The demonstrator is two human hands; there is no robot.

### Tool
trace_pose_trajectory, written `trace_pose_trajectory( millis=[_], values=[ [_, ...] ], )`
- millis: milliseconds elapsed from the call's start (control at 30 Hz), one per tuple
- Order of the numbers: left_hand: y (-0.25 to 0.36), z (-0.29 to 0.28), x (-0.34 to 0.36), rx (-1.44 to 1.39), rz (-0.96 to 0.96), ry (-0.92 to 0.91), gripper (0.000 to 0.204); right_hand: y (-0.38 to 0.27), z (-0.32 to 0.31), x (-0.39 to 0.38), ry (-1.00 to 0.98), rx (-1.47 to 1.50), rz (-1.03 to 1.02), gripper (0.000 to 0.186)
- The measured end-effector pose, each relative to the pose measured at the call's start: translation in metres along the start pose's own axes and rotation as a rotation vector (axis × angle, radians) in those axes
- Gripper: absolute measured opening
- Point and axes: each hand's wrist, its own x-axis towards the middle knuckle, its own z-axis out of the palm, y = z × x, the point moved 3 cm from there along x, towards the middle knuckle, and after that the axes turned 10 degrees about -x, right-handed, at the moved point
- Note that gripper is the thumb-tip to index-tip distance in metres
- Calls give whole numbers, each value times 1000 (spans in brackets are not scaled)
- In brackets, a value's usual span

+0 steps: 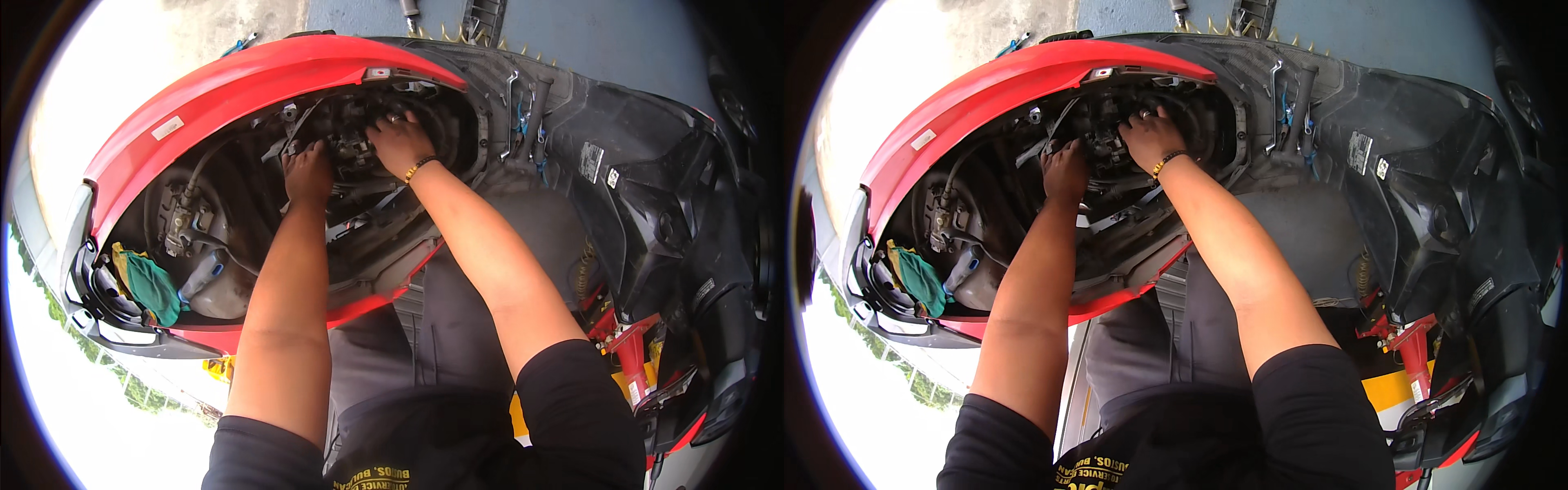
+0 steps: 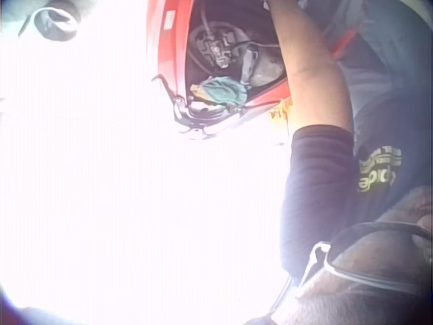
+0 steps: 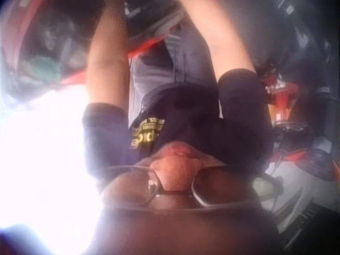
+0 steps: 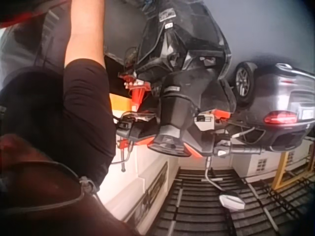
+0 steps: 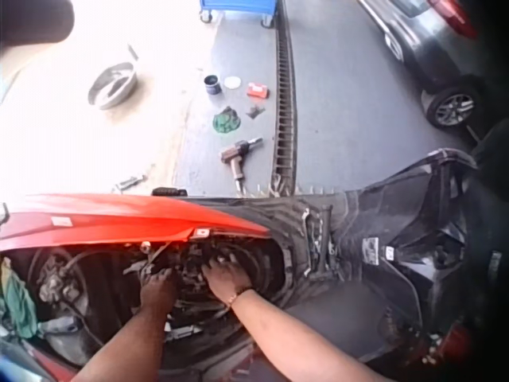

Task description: The person reaches into the internal engine compartment of a motorcycle by hand, then uses a socket wrench to tighten a bolt inside the frame before handling a small component and returning to manual work inside the engine area.

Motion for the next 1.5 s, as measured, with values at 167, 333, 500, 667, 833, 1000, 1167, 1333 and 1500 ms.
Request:
trace_pose_trajectory(
  millis=[167,333,500,667,833,1000,1167,1333,1500],
  values=[
    [-1,-8,6,-153,10,15,29,-1,0,1,94,28,0,29],
    [1,-6,2,-227,18,30,34,0,-6,1,52,-6,-6,30],
    [13,3,4,-307,-32,102,36,4,0,-20,385,-2,30,24],
    [45,-38,-7,-508,-121,264,34,40,-44,-108,597,302,271,21],
    [107,-40,10,-215,339,162,30,75,-22,-166,484,291,487,16],
    [105,-19,30,-242,397,-45,27,94,12,-197,479,645,910,15],
    [108,-18,37,-339,288,-3,21,126,74,-255,323,582,1202,17],
    [108,-17,61,-275,254,-152,24,176,97,-268,311,433,1255,16],
    [118,-5,65,-239,392,-118,23,248,116,-264,281,290,1252,17]
  ],
)
